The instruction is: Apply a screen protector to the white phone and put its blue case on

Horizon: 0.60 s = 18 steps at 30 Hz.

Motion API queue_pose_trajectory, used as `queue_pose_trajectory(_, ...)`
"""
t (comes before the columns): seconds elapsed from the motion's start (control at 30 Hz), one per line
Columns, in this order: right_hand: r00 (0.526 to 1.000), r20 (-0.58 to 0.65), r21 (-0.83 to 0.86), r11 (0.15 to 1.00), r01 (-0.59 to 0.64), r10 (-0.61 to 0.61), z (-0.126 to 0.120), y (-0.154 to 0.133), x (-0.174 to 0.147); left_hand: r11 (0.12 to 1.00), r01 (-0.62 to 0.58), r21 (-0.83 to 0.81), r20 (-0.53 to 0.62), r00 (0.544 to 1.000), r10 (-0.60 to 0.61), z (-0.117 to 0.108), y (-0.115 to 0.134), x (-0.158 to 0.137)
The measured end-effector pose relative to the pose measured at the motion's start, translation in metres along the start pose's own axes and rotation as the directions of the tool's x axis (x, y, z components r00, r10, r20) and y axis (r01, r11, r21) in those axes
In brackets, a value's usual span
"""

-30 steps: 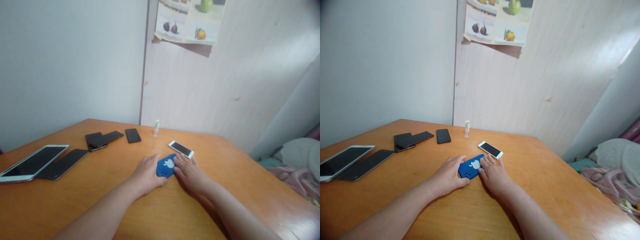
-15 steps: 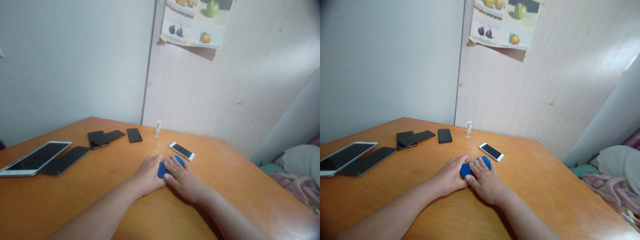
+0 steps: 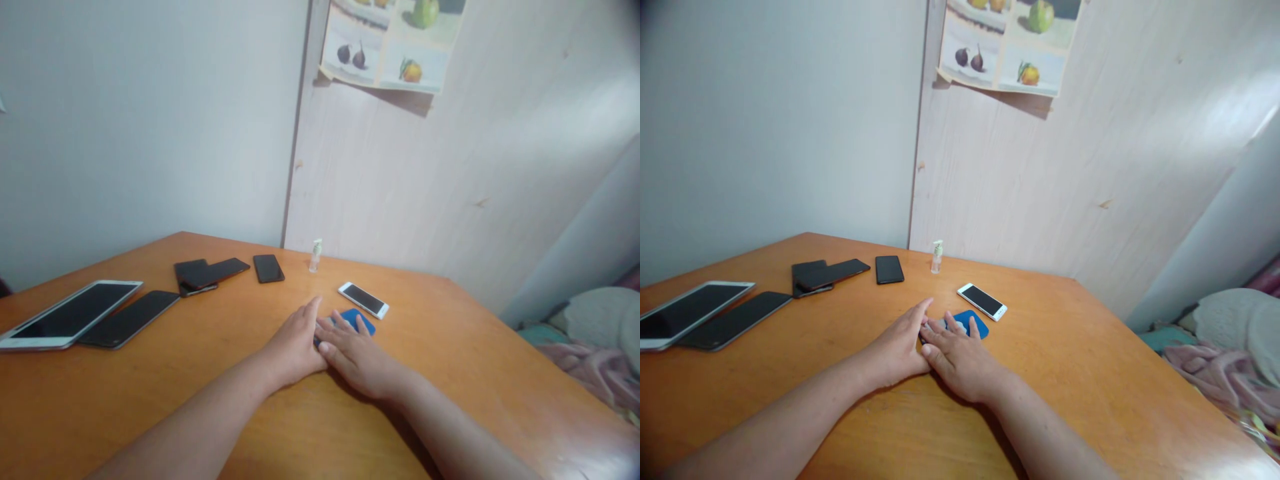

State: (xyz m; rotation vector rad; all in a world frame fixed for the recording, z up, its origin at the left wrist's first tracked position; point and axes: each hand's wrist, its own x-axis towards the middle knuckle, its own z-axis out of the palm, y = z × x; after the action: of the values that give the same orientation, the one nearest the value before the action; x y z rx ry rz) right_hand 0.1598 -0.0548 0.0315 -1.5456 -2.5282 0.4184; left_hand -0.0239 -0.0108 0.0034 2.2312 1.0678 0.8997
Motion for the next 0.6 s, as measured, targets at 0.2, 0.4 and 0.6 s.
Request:
queue_pose_trajectory(0.2, 0.886, -0.205, -0.141, 0.883, -0.448, 0.417, -0.002, 0.039, 0.002, 0.992, 0.086, 0.091, 0.048, 0.995, -0.091, -0.003, 0.006, 0.001)
queue_pose_trajectory(0.4, 0.999, 0.003, -0.053, 0.997, -0.054, 0.054, -0.001, 0.003, -0.014, 0.994, 0.034, 0.103, 0.052, 0.998, -0.039, -0.003, 0.003, 0.001)
queue_pose_trajectory(0.6, 0.962, -0.085, -0.142, 0.952, -0.27, 0.26, -0.008, 0.019, -0.015, 0.991, 0.034, 0.13, 0.069, 0.997, -0.043, -0.004, 0.002, 0.001)
